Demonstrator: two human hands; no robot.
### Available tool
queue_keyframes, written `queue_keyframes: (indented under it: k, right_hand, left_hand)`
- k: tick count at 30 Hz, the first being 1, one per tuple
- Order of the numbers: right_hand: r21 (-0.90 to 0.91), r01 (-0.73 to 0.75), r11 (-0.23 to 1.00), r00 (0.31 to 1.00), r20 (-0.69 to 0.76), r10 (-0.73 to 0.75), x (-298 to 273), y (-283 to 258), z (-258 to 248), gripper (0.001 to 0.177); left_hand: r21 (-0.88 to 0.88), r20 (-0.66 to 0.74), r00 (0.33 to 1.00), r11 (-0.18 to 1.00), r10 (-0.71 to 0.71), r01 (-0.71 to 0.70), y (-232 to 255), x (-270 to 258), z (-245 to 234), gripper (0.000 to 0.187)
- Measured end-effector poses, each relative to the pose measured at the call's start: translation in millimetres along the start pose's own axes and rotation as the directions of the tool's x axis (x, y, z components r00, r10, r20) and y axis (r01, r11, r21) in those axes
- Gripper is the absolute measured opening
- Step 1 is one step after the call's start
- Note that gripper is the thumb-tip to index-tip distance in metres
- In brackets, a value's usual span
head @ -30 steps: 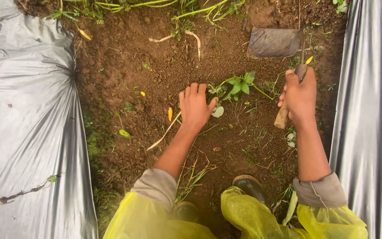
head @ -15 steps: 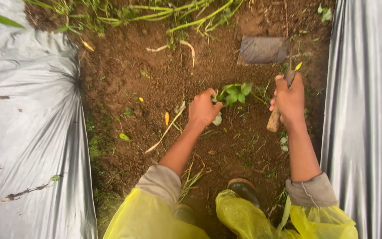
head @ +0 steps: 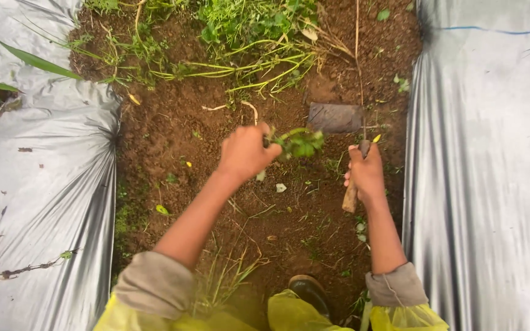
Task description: The person uses a hoe to loosen soil and remove weeds from a garden bed between rows covered with plastic mulch. They repeatedly strike the ground with the hoe and pull out the uprooted weeds by hand, clearing the area.
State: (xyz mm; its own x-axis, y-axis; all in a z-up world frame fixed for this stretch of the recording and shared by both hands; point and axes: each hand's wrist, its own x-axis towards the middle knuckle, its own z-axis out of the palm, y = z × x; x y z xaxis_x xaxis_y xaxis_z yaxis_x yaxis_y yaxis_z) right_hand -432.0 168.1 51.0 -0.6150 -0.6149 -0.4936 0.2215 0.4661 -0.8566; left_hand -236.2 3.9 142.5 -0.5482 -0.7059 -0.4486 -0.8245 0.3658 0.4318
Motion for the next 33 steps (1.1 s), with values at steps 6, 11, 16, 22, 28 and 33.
queue_keyframes:
  k: [6,11,16,22,28,33]
  right_hand:
    - [-0.011,-0.041,0.999,0.998,0.053,0.042,-3,-13,-8,0.033]
    - [0.025,-0.185,0.982,0.983,0.005,0.185,8,-7,-7,0.016]
    - [0.005,-0.173,0.985,0.985,-0.005,0.173,11,-4,-7,0.016]
    - [0.035,0.057,0.998,0.998,0.018,-0.057,5,4,-8,0.027]
    - [0.068,0.101,0.993,0.988,-0.128,-0.092,-19,1,-20,0.018]
    - [0.033,0.124,0.992,0.966,-0.234,-0.113,-49,-6,-42,0.013]
  left_hand:
    - [0.001,-0.470,0.874,0.990,0.123,-0.139,31,10,-97,0.015]
    - [0.060,-0.673,0.737,0.998,0.065,-0.033,66,47,-139,0.048]
    - [0.064,-0.449,0.889,0.990,-0.087,0.129,79,71,-72,0.114]
    - [0.348,0.029,0.965,0.902,0.261,-0.254,29,71,69,0.032]
    - [0.298,0.372,0.767,0.715,0.523,-0.633,35,42,142,0.048]
    - [0.606,0.449,0.721,0.413,0.527,-0.679,45,58,171,0.065]
